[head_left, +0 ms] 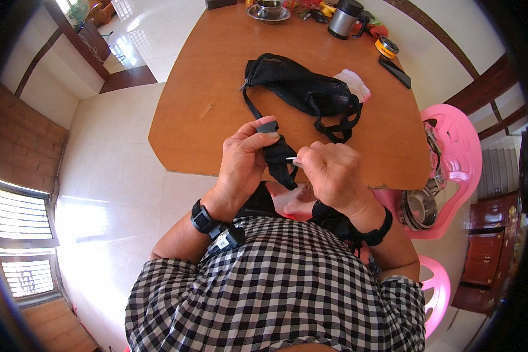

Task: The person wipes the inside and outside of a metal bowl with a pink and white cloth, then picks up a black mesh bag and threads a strap through a buckle.

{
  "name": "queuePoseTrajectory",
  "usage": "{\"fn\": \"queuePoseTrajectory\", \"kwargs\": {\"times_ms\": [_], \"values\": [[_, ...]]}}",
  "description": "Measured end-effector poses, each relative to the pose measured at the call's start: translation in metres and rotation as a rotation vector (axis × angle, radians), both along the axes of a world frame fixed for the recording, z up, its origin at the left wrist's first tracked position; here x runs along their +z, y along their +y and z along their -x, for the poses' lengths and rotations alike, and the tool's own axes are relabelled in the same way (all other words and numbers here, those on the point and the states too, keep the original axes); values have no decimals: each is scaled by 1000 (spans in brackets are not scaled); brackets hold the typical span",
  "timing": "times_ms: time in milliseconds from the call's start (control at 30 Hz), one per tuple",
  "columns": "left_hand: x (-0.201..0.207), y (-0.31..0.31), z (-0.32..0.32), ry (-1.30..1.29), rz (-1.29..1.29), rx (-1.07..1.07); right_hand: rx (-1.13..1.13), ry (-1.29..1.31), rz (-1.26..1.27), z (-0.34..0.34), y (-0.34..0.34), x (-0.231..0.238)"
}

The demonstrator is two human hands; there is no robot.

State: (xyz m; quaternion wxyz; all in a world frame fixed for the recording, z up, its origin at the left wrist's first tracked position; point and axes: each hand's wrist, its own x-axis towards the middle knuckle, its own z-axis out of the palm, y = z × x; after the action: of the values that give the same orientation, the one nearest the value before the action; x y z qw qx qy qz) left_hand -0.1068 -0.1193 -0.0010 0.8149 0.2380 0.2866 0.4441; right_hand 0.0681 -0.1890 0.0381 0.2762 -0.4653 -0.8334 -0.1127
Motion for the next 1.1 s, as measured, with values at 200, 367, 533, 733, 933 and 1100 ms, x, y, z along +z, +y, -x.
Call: {"fn": "queuePoseTrajectory", "kwargs": {"times_ms": [200, 367, 533, 733, 933, 1100], "values": [[8, -4, -5, 46, -63, 97, 12, 9, 25, 14, -3, -4], [15, -3, 0, -44, -23, -64, -38, 920, 796, 15, -4, 3], [6, 0, 1, -297, 65, -251, 9, 1146, 800, 4, -2, -12], [-6, 3, 4, -257, -79, -275, 15, 773, 398, 5, -6, -7], [-5, 6, 2, -271, -211, -259, 50, 660, 225, 3, -10, -2], [-5, -1, -10, -148, -314, -127, 42, 981, 540, 0, -16, -2]]}}
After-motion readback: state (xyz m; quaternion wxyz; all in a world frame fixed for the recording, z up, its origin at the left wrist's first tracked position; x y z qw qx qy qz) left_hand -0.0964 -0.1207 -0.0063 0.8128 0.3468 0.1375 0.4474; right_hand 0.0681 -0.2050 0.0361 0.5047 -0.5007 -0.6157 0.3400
